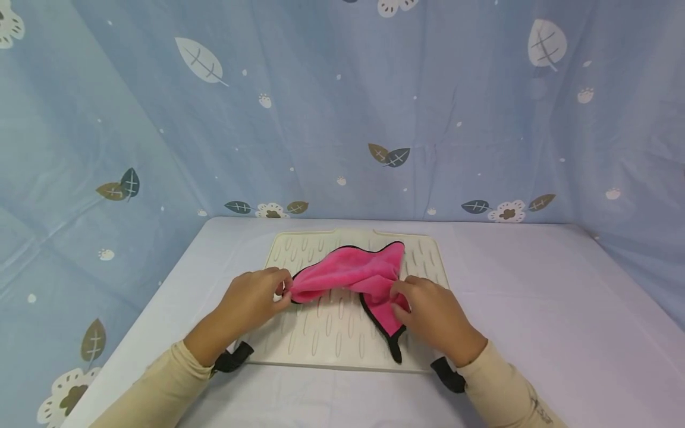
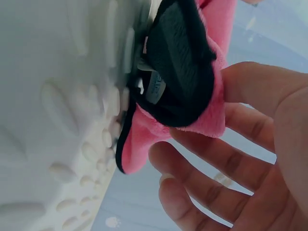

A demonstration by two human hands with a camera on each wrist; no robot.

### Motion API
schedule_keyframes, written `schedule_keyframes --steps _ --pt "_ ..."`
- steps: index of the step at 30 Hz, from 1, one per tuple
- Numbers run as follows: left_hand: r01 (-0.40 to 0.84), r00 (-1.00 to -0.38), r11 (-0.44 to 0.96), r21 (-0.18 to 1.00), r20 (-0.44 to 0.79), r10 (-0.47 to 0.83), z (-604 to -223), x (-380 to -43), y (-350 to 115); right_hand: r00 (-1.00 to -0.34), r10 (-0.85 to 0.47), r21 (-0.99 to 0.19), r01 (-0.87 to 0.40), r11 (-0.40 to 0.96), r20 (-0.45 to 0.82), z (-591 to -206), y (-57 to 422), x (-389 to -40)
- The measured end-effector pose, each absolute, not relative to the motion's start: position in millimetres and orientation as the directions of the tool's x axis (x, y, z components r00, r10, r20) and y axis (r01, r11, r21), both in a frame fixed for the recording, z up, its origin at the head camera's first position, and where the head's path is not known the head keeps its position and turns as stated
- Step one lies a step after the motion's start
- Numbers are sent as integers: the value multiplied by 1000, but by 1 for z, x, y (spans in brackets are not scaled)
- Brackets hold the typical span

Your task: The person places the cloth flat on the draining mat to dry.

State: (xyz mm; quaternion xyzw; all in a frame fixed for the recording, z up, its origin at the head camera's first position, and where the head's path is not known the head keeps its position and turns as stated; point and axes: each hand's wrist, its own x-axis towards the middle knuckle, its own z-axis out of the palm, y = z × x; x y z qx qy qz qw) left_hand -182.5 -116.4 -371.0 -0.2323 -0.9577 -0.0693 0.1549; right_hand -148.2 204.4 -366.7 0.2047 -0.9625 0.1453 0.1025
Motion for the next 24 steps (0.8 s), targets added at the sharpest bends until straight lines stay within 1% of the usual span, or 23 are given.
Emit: schedule_keyframes --steps 8,19,24 --pt "454 -852 887 77 329 408 -366 -182 -120 -906 -333 -246 -396 885 260 -367 210 -152" --pt "428 -867 898 103 327 375 -364 -186 -126 -893 -340 -226 -410 883 293 -369 216 -155" --pt "391 -885 911 134 326 332 -364 -188 -128 -884 -344 -218 -421 881 317 -368 217 -156"
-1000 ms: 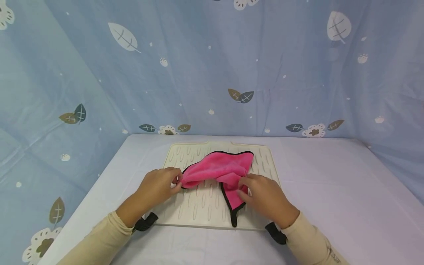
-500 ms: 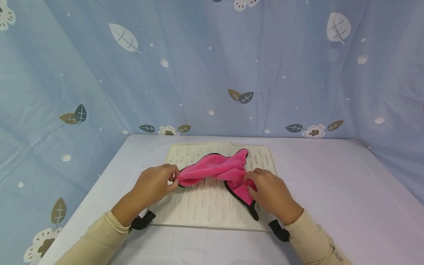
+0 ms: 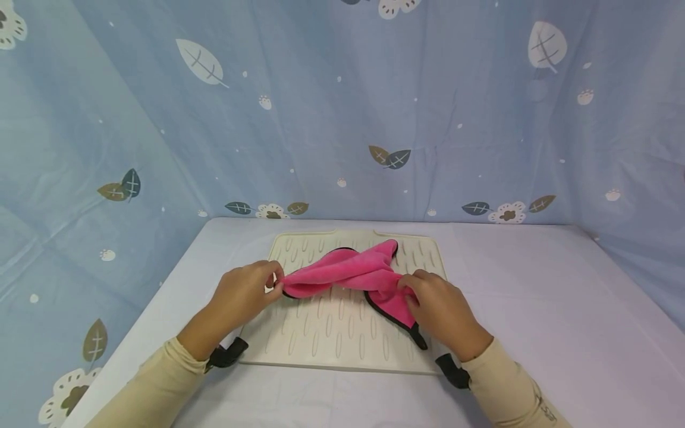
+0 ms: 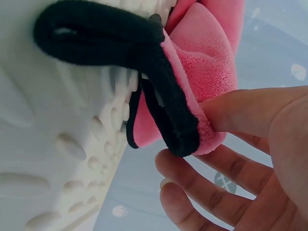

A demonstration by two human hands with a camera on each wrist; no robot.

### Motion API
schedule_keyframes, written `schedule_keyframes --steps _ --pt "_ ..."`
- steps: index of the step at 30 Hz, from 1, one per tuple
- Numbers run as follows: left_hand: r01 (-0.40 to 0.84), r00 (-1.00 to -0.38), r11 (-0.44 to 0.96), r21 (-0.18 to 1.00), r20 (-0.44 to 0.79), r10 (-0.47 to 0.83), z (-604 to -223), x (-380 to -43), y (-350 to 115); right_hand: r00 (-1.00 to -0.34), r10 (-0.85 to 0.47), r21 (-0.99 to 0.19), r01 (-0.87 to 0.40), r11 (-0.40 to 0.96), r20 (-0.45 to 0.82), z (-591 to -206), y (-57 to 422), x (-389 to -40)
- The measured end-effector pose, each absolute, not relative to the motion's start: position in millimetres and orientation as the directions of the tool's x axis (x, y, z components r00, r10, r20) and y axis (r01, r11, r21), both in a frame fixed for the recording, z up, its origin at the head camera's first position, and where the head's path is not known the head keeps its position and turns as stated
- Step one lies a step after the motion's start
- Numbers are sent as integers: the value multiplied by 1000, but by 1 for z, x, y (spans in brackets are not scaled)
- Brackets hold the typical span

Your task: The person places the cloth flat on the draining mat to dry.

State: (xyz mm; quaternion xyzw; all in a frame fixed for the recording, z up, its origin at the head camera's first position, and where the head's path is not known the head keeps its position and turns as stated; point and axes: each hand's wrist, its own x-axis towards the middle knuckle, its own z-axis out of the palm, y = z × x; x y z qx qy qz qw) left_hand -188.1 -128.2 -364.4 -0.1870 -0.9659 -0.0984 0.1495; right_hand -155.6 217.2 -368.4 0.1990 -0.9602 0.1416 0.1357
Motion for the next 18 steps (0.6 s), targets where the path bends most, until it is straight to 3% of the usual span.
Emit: schedule_keyframes --steps 18 --pt "332 -893 927 177 376 248 -363 -194 -137 -875 -341 -216 -427 878 344 -366 221 -155"
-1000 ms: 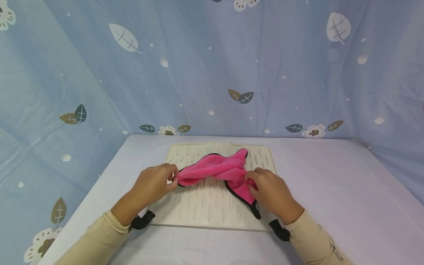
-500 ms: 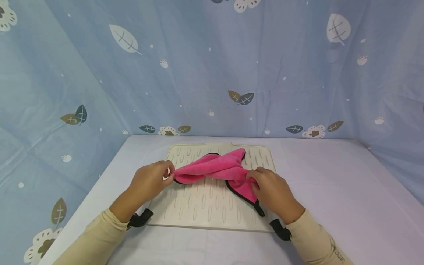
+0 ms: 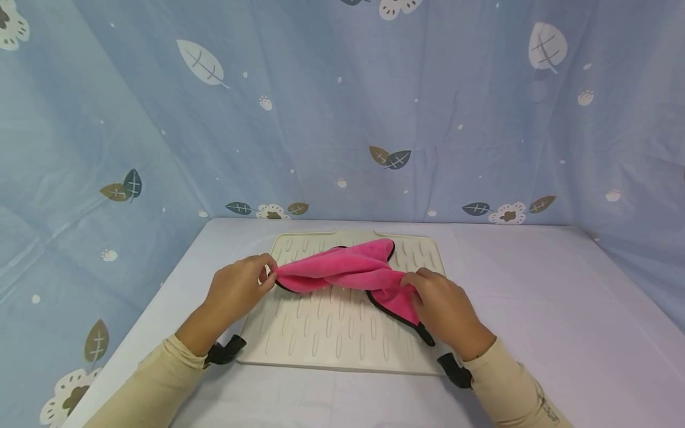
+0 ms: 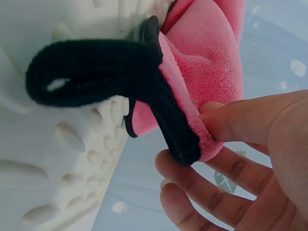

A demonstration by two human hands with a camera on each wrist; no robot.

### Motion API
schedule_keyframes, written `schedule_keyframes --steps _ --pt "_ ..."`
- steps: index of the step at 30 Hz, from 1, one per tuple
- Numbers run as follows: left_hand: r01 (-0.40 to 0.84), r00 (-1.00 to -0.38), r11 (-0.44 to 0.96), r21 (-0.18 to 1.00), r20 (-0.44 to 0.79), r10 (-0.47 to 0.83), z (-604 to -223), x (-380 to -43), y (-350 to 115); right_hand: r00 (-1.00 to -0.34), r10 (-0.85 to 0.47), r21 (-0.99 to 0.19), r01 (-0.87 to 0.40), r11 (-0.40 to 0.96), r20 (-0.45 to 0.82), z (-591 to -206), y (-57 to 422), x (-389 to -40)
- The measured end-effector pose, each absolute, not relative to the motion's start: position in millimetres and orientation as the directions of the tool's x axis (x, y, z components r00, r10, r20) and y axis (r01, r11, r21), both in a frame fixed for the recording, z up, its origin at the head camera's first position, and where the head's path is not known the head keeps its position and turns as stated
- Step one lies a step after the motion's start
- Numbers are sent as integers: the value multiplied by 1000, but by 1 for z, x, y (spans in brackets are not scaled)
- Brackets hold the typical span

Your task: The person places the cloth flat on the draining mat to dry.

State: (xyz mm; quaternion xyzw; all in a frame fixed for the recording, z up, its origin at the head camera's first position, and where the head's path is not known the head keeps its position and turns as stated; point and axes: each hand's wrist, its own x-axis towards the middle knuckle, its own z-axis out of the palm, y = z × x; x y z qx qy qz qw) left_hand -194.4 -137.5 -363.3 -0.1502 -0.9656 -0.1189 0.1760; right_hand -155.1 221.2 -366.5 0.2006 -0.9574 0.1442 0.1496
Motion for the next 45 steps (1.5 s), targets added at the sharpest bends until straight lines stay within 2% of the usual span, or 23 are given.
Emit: schedule_keyframes --steps 13,20,31,45 --pt "292 -908 940 177 361 215 -365 -197 -140 -876 -337 -208 -422 882 345 -370 222 -156" --pt "305 -918 936 173 314 241 -369 -199 -138 -914 -338 -219 -385 897 222 -374 222 -158" --pt "318 -938 936 153 198 286 -378 -199 -133 -937 -347 -203 -348 915 40 -377 221 -154" --pt "312 -949 936 165 107 297 -380 -196 -133 -926 -373 -196 -377 905 56 -384 220 -154"
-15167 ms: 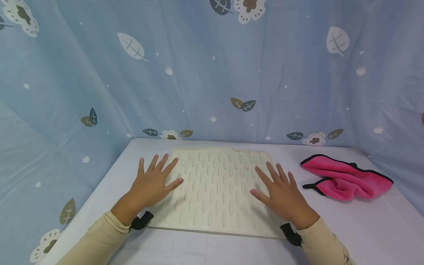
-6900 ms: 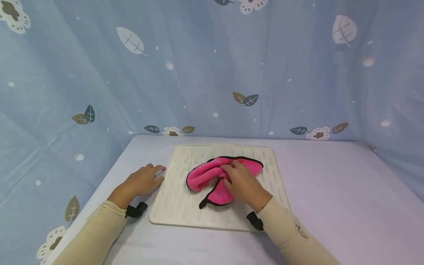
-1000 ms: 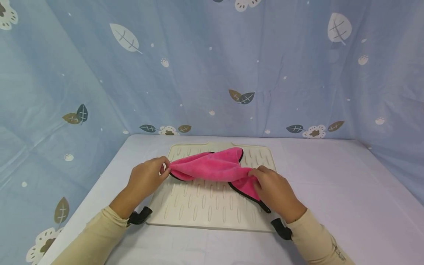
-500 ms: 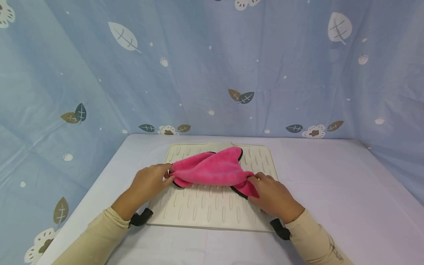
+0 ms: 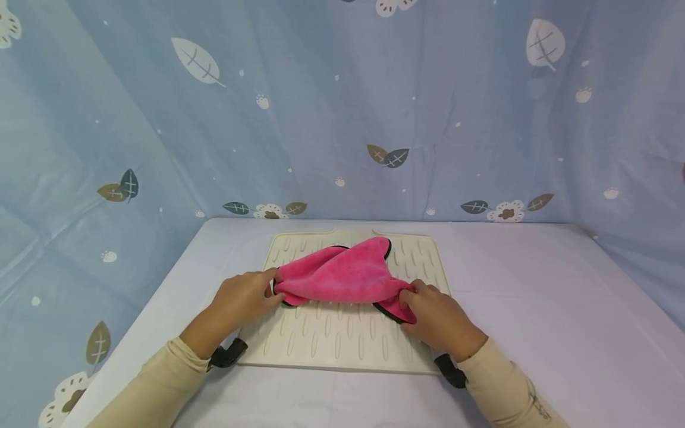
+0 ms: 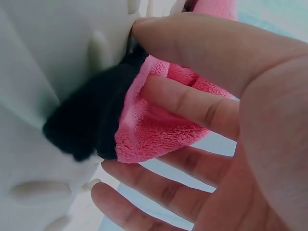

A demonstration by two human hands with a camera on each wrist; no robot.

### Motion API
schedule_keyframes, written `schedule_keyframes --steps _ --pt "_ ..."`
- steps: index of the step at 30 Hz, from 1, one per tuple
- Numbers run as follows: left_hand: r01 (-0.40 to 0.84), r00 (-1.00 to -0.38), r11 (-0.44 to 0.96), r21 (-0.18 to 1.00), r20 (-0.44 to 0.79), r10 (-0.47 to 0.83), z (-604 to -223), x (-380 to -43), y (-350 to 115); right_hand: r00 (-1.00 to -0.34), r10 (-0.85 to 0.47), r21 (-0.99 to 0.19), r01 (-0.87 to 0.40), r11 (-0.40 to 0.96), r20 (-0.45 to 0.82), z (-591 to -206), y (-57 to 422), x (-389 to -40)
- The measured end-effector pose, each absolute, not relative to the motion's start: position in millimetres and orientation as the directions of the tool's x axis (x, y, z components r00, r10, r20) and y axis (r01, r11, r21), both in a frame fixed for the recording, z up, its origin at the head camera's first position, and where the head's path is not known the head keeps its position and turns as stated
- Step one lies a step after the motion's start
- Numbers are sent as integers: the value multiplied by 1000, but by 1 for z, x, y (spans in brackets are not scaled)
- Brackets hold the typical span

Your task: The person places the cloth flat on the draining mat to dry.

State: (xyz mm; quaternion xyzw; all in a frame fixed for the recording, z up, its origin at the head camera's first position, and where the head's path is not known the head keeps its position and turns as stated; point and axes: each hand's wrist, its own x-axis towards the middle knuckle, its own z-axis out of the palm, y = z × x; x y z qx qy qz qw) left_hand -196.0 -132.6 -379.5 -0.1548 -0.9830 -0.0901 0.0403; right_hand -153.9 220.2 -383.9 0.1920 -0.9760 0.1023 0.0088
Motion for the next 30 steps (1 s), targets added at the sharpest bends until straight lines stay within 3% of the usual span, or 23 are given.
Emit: schedule_keyframes --steps 17,30 --pt "318 -942 918 237 191 276 -379 -196 -128 -890 -420 -165 -447 879 177 -376 223 -155" --pt "378 -867 888 262 435 241 -376 -197 -131 -915 -341 -195 -383 903 217 -359 229 -153"
